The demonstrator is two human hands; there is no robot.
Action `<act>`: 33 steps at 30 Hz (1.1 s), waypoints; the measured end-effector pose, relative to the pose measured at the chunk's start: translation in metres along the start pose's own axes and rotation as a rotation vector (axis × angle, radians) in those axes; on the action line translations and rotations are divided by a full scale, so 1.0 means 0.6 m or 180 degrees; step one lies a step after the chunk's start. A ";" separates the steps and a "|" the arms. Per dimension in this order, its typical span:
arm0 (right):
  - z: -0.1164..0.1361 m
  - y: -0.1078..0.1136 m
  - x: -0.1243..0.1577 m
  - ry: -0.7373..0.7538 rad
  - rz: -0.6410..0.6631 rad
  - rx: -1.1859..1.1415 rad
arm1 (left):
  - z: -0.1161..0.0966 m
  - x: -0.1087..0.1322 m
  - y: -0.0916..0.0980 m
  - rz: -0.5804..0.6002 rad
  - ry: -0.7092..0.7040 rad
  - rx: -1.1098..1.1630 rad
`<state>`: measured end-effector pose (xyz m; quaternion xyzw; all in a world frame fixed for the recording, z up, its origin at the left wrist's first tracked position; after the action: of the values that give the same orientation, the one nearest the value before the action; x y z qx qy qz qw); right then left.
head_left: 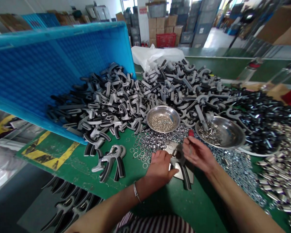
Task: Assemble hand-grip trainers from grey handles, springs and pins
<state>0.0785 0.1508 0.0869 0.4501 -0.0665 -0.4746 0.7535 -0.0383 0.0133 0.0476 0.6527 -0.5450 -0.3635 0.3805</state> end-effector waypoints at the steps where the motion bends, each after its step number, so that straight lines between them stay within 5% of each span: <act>1: -0.014 0.001 0.003 -0.0239 0.0065 -0.0532 | 0.000 0.000 0.001 0.0017 0.0009 0.0003; 4: -0.046 -0.016 0.039 -0.1054 0.0537 -0.2290 | -0.001 0.000 0.002 0.0043 0.0044 0.0048; 6: -0.053 -0.028 0.068 -0.1322 0.0698 -0.2647 | -0.001 0.000 0.002 0.0056 0.0079 0.0082; 14: -0.038 -0.034 0.094 -0.1204 0.0674 -0.2184 | 0.000 0.000 -0.003 0.0022 0.0036 0.0076; 20: -0.006 -0.038 0.094 -0.0209 0.0442 -0.0736 | -0.002 -0.001 -0.003 0.0060 0.0020 -0.0003; 26: 0.047 -0.001 0.050 -0.0606 0.0800 -0.2505 | -0.011 -0.002 0.003 0.0163 0.0135 -0.0174; 30: 0.007 0.045 0.024 -0.0980 0.0373 -0.3008 | -0.013 -0.004 0.007 0.0182 0.0125 -0.0188; 33: -0.059 0.046 0.033 -0.1158 0.0384 -0.1964 | -0.012 -0.003 0.004 0.0161 0.0145 -0.0149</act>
<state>0.1259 0.1608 0.0802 0.1050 -0.0796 -0.4994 0.8563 -0.0333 0.0155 0.0528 0.6377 -0.5439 -0.3514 0.4171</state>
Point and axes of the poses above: each hand's wrist, its own x-axis away from the middle knuckle, its own y-axis out of the back of the hand, z = x × y, the point moved 4 cm from there along -x, towards the middle knuckle, and after that the axes turned 3 degrees about -z, right-handed, at the moved point
